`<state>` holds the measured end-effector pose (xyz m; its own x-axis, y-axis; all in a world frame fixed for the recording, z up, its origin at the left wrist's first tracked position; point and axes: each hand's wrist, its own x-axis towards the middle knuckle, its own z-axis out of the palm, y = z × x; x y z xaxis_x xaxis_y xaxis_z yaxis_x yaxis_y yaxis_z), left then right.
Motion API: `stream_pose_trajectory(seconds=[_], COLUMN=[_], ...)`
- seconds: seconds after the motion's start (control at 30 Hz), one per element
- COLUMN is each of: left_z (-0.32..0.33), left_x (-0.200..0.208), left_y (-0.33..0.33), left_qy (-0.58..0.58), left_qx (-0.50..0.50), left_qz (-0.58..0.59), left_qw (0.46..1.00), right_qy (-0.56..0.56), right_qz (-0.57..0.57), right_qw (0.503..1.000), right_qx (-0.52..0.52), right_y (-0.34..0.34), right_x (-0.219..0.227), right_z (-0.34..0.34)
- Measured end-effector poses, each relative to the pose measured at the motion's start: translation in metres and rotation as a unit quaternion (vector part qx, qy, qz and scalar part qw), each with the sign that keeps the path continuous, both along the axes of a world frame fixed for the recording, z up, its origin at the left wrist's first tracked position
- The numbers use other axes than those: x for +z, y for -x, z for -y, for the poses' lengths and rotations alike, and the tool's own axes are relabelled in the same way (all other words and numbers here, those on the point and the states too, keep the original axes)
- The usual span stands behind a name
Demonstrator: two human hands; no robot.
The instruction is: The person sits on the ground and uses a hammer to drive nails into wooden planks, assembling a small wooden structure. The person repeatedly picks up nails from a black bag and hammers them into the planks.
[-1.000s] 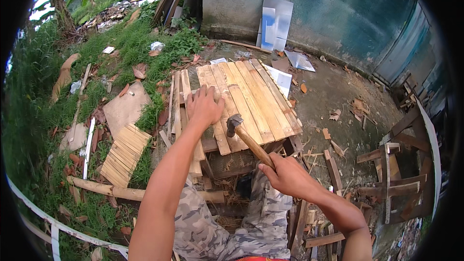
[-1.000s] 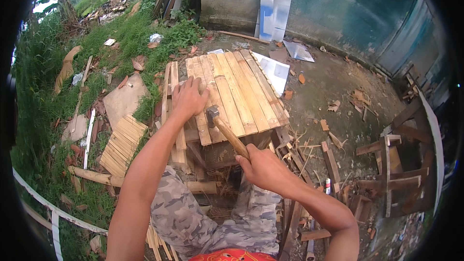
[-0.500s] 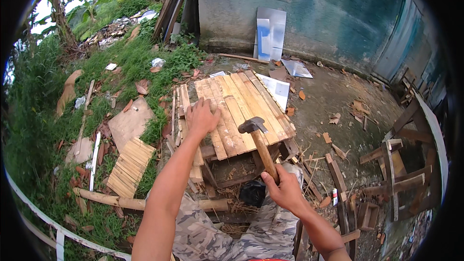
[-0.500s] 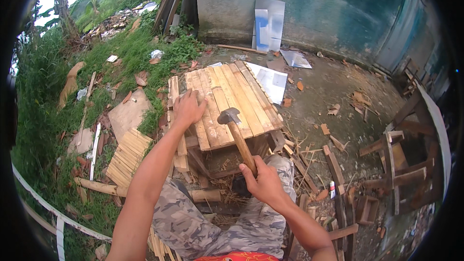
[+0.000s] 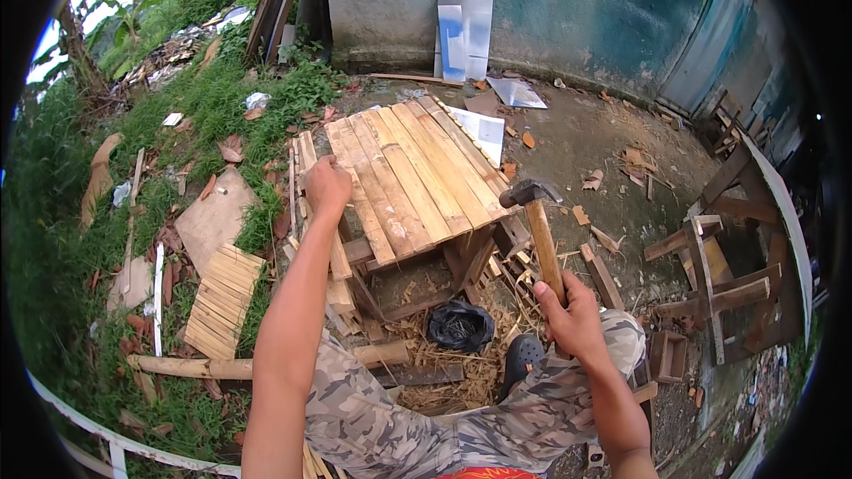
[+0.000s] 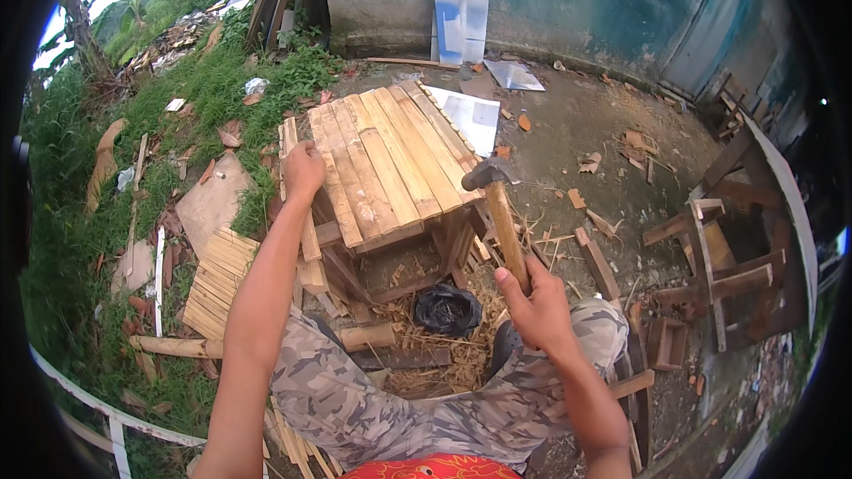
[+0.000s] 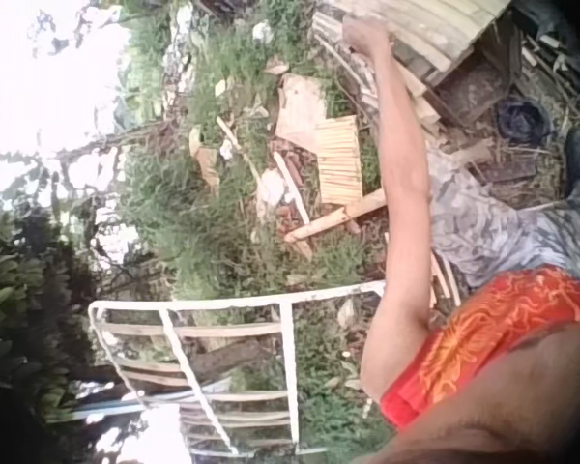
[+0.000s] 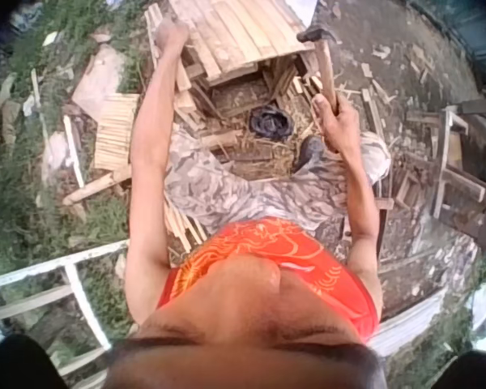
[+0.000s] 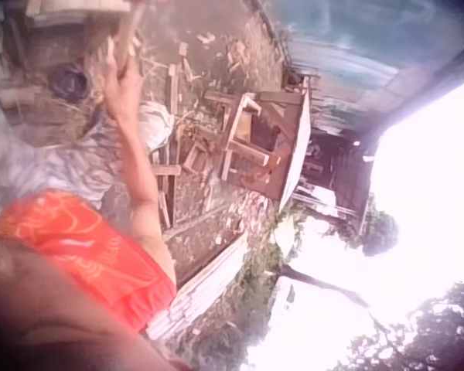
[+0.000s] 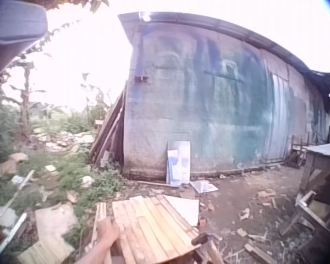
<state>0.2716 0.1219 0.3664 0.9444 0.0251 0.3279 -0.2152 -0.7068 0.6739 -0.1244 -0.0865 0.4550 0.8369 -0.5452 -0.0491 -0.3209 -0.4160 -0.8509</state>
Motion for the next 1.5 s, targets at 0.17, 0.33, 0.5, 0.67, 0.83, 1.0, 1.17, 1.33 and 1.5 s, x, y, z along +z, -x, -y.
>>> stream_pose_trajectory(seconds=[0.17,0.33,0.5,0.67,0.83,1.0,1.17,1.33,1.5], left_z=[-0.005,-0.017,-0.042,-0.103,-0.164,-0.159,-0.119,-0.108,-0.111], left_x=[-0.005,-0.009,0.009,-0.011,-0.155,-0.286,-0.345,-0.362,-0.365], left_y=[-0.005,-0.013,-0.022,-0.038,-0.008,0.068,0.097,0.100,0.098], left_qy=[-0.002,0.039,0.205,0.410,0.108,0.045,0.045,0.048,0.015], left_qx=[-0.040,-0.081,-0.178,0.020,0.233,0.266,0.248,0.301,0.346], left_qz=[-0.008,-0.043,-0.183,-0.148,-0.228,-0.456,-0.513,-0.506,-0.506], left_qw=[0.999,0.995,0.945,0.900,0.939,0.848,0.820,0.807,0.789], right_qy=[-0.035,0.032,0.027,0.003,0.114,0.109,0.067,0.062,0.070], right_qz=[-0.007,-0.002,0.024,0.053,0.105,0.100,0.090,0.119,0.126], right_qw=[0.999,0.999,0.994,0.997,0.987,0.989,0.994,0.991,0.990], right_qx=[-0.002,0.040,0.102,0.056,0.044,0.020,-0.001,-0.010,-0.004], right_y=[0.003,-0.031,-0.083,-0.095,-0.104,-0.115,-0.122,-0.127,-0.126], right_x=[0.011,0.000,-0.022,-0.048,-0.053,-0.059,-0.070,-0.081,-0.083], right_z=[0.013,0.043,0.056,0.052,0.067,0.069,0.068,0.066,0.066])
